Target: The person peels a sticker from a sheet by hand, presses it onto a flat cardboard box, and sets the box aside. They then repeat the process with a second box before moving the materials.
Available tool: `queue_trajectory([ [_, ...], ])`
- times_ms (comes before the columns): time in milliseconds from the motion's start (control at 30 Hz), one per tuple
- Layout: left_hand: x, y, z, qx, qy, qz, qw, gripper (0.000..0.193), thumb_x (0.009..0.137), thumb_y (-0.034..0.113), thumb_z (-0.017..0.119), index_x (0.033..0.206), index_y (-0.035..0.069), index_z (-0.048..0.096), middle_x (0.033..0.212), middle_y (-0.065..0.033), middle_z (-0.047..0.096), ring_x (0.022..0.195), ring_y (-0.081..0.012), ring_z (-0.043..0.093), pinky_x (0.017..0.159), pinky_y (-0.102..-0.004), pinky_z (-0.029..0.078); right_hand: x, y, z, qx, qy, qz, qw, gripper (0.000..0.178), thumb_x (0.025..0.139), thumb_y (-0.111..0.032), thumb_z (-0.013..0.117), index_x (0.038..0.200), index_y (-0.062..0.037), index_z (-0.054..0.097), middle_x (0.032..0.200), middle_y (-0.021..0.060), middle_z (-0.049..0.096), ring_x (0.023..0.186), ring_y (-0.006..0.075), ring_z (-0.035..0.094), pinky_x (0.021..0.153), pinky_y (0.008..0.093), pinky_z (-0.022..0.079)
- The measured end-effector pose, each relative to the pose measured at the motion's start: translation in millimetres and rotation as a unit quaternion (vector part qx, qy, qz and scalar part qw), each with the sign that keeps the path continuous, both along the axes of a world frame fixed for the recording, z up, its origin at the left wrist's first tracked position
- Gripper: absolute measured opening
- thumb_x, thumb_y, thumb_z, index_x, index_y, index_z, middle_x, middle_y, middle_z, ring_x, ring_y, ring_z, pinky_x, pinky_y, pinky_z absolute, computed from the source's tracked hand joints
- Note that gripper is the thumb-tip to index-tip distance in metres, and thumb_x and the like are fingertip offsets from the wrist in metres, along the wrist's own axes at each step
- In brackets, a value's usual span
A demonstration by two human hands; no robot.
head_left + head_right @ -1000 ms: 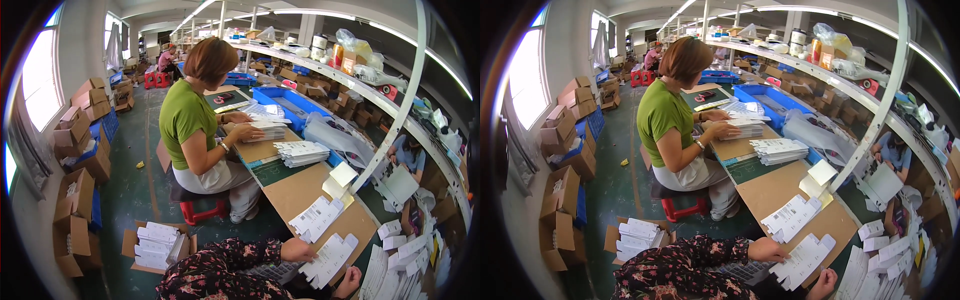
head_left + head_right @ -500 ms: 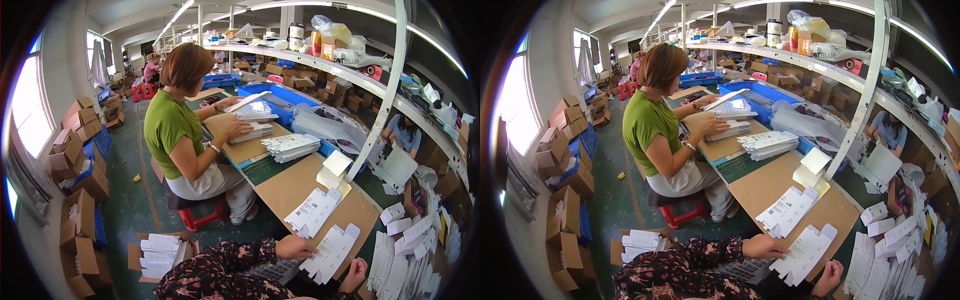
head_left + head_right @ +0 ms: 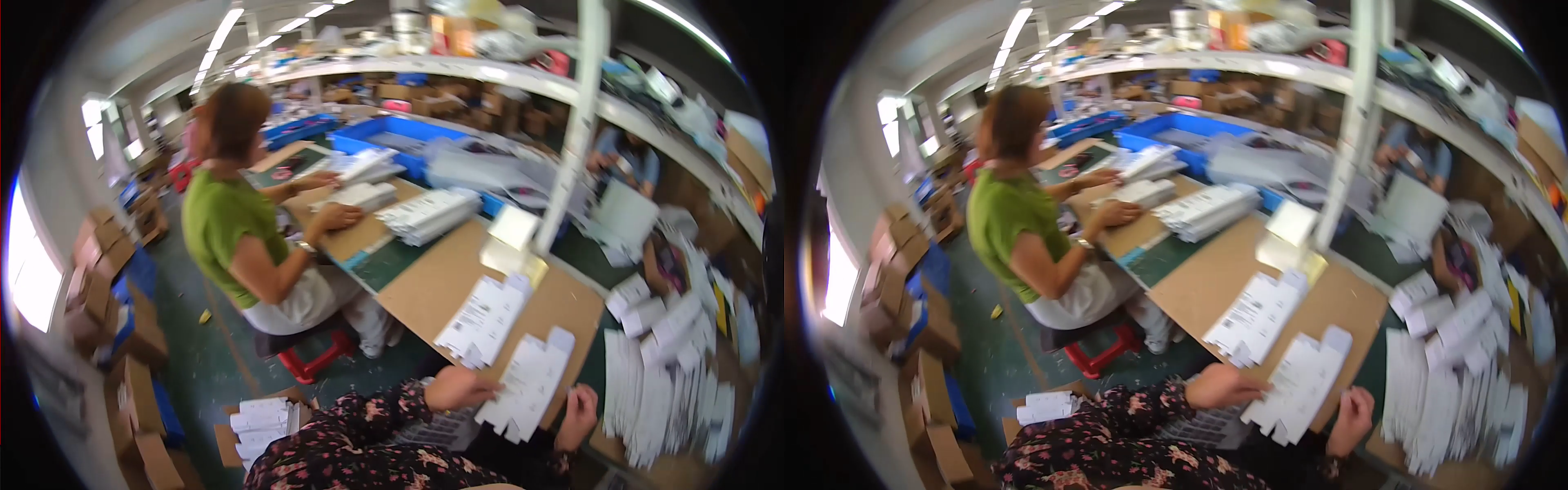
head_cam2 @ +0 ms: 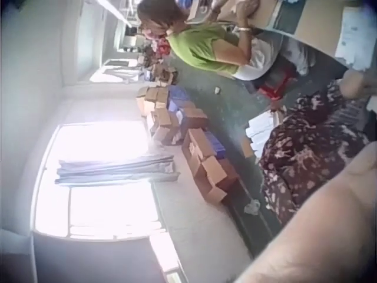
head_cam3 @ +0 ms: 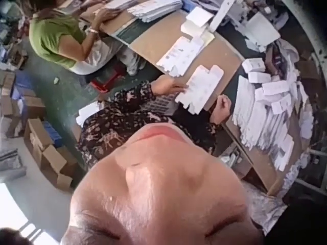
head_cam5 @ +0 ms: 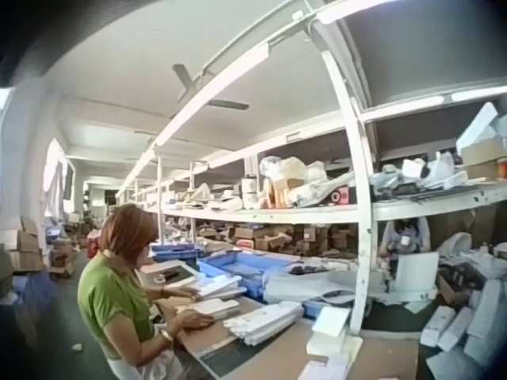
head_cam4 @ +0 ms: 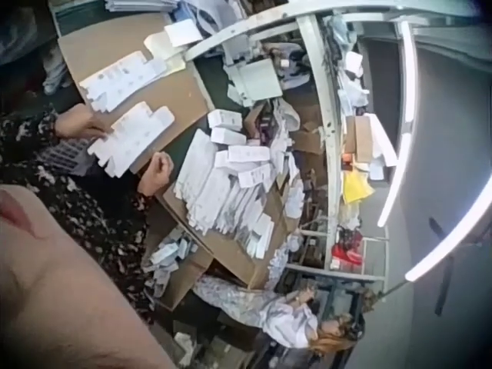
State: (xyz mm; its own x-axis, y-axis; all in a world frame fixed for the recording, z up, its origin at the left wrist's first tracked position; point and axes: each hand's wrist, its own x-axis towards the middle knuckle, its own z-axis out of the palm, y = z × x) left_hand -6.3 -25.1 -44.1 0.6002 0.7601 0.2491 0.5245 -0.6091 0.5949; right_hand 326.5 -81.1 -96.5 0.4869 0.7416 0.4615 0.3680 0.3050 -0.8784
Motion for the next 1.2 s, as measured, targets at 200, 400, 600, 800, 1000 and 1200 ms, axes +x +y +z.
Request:
queue_trajectory([
  [200,-13.2,6.5,20.5,-0.011,-0.009,0.003,1.0,0.027,0.099,0.03,0.083,0.121,0.014,0.084,0.092,-0.0174,0.079,0.075,-0.0324,0.077,0.069,-0.038,0.061,-27.8,12.4,34.6,-0.049,0.007,0.015,0.999,0.012,0.098,0.001,0.078,0.108,0.006,0.073,0.125,0.0117,0.068,0.11,0.0199,0.069,0.094,0.0306,0.059],
  [400,4.8,5.8,51.0,-0.126,-0.029,-0.049,0.99,0.024,0.1,0.027,0.08,0.112,0.007,0.085,0.09,-0.0185,0.078,0.076,-0.036,0.076,0.068,-0.0394,0.059,-16.5,3.6,44.8,-0.053,0.122,0.044,0.99,0.005,0.103,-0.001,0.073,0.106,0.0027,0.072,0.124,0.0066,0.067,0.108,0.0143,0.066,0.096,0.0287,0.055],
  [600,12.2,6.5,54.5,-0.173,-0.066,-0.087,0.979,0.018,0.098,0.019,0.082,0.106,0.003,0.084,0.095,-0.0155,0.079,0.076,-0.0335,0.075,0.067,-0.039,0.058,-18.0,0.7,79.2,-0.119,0.103,0.109,0.981,0.007,0.105,-0.003,0.071,0.11,0.0021,0.073,0.127,0.0061,0.066,0.116,0.0131,0.063,0.106,0.0288,0.05],
  [800,28.8,15.9,57.7,0.002,0.02,-0.07,0.997,0.023,0.095,0.02,0.083,0.113,0.007,0.081,0.12,-0.0073,0.074,0.079,-0.0287,0.076,0.066,-0.0411,0.058,-23.8,18.8,107.4,-0.174,0.025,0.15,0.973,0.009,0.105,-0.006,0.071,0.11,0.0014,0.074,0.128,0.0052,0.067,0.121,0.0134,0.063,0.105,0.0302,0.051],
  [1000,31.9,20.6,37.5,0.052,0.026,-0.084,0.995,0.033,0.096,0.022,0.083,0.125,0.009,0.077,0.133,-0.0046,0.07,0.077,-0.0279,0.075,0.063,-0.0405,0.058,-32.8,44.7,103.6,-0.208,-0.161,0.187,0.947,0.011,0.1,-0.012,0.077,0.104,-0.0024,0.078,0.133,0.0051,0.068,0.122,0.0148,0.063,0.105,0.0314,0.05],
  [1200,32.5,21.3,37.7,0.039,0.033,-0.071,0.996,0.039,0.091,0.026,0.088,0.126,0.012,0.08,0.133,-0.0043,0.073,0.073,-0.0244,0.075,0.063,-0.0376,0.059,-37.7,61.6,89.6,-0.246,-0.194,0.22,0.924,0.011,0.096,-0.016,0.081,0.101,-0.006,0.08,0.135,0.0047,0.069,0.128,0.0222,0.059,0.109,0.0358,0.048],
])
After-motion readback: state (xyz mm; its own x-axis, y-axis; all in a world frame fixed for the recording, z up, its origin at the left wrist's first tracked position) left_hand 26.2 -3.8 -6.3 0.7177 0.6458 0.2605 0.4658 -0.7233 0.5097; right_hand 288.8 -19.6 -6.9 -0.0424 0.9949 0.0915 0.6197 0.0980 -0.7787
